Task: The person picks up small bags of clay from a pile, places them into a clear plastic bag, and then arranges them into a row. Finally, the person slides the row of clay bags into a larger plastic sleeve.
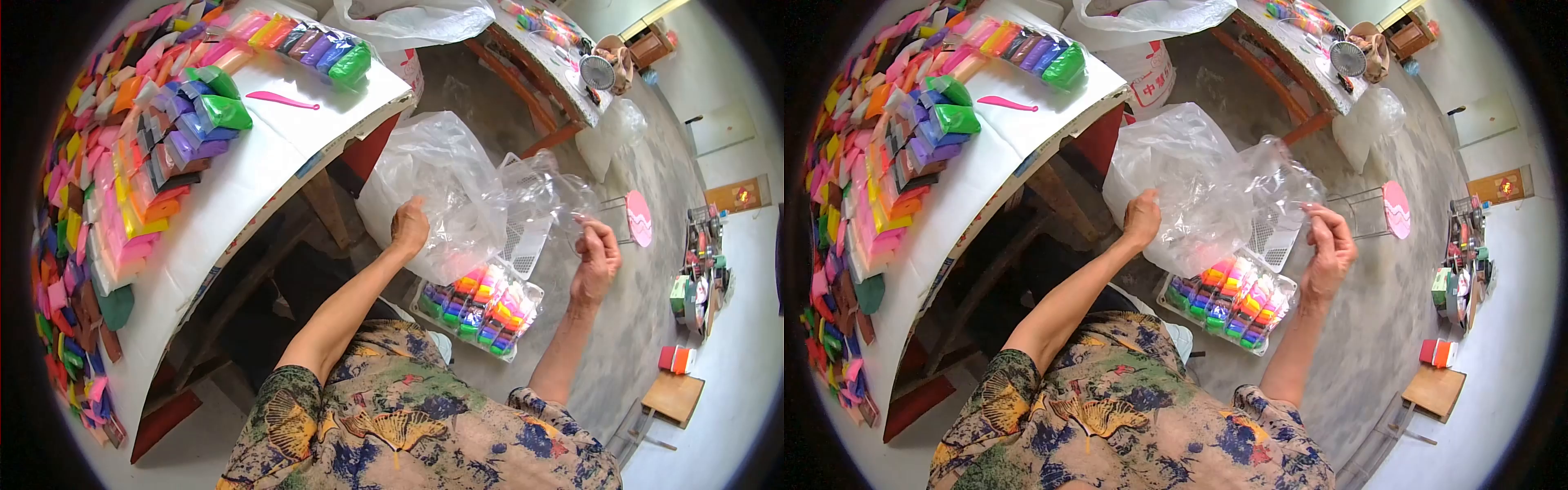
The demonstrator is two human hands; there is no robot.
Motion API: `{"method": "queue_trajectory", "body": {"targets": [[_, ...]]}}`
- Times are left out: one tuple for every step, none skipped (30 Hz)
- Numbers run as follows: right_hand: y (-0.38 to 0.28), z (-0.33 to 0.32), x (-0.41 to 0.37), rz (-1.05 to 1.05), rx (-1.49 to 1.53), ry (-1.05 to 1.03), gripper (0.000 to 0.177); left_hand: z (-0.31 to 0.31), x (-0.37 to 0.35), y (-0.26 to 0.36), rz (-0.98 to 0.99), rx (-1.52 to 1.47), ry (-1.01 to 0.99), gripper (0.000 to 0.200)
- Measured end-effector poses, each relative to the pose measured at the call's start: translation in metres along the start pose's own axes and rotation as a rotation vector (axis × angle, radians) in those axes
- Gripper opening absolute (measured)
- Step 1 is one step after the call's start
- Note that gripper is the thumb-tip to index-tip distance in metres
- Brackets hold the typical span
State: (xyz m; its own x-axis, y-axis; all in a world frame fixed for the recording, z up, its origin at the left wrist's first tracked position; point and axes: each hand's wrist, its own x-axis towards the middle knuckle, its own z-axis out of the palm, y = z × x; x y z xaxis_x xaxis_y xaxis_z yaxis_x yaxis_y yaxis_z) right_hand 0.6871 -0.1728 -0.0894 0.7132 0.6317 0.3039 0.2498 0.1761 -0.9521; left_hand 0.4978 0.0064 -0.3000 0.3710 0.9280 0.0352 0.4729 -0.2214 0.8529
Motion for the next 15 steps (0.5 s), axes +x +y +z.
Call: {"method": "queue_trajectory", "body": {"targets": [[-0.006, -0.002, -0.001, -0.034, -0.012, 0.025, 0.012, 0.01, 0.002, -0.011, -0.036, -0.016, -0.003, 0.034], [-0.013, -0.002, -0.003, -0.057, -0.05, 0.003, 0.011, 0.02, 0.006, -0.021, -0.073, -0.032, -0.006, 0.035], [-0.016, 0.002, -0.006, -0.096, -0.104, -0.004, 0.01, 0.022, 0.007, -0.022, -0.109, -0.049, -0.009, 0.036], [-0.019, 0.008, -0.01, -0.134, -0.16, -0.011, 0.01, 0.024, 0.008, -0.022, -0.231, -0.136, -0.08, 0.042], [-0.022, 0.015, -0.014, -0.174, -0.216, -0.019, 0.009, 0.026, 0.009, -0.023, -0.353, -0.223, -0.152, 0.047], [-0.024, 0.022, -0.019, -0.175, -0.219, -0.043, 0.007, 0.027, 0.009, -0.021, -0.475, -0.311, -0.224, 0.053], [-0.023, 0.028, -0.022, -0.192, -0.231, -0.051, 0.007, 0.039, 0.008, -0.036, -0.452, -0.284, -0.248, 0.058], [-0.022, 0.033, -0.026, -0.209, -0.243, -0.058, 0.007, 0.062, 0.008, -0.063, -0.43, -0.257, -0.272, 0.063], [-0.021, 0.037, -0.029, -0.225, -0.255, -0.065, 0.006, 0.06, 0.004, -0.063, -0.422, -0.232, -0.316, 0.066], [-0.02, 0.041, -0.031, -0.216, -0.258, -0.074, 0.006, 0.058, 0.001, -0.063, -0.412, -0.208, -0.36, 0.07], [-0.019, 0.043, -0.033, -0.228, -0.309, -0.093, 0.006, 0.055, -0.003, -0.063, -0.415, -0.185, -0.421, 0.071], [-0.019, 0.046, -0.035, -0.24, -0.359, -0.113, 0.006, 0.051, -0.008, -0.063, -0.417, -0.161, -0.482, 0.073], [-0.018, 0.048, -0.037, -0.252, -0.408, -0.132, 0.007, 0.047, -0.011, -0.062, -0.433, -0.155, -0.518, 0.071], [-0.015, 0.049, -0.038, -0.271, -0.498, -0.146, 0.012, 0.042, -0.014, -0.062, -0.449, -0.148, -0.553, 0.069], [-0.013, 0.051, -0.038, -0.385, -0.588, -0.192, 0.015, 0.034, -0.013, -0.061, -0.468, -0.206, -0.59, 0.068]]}}
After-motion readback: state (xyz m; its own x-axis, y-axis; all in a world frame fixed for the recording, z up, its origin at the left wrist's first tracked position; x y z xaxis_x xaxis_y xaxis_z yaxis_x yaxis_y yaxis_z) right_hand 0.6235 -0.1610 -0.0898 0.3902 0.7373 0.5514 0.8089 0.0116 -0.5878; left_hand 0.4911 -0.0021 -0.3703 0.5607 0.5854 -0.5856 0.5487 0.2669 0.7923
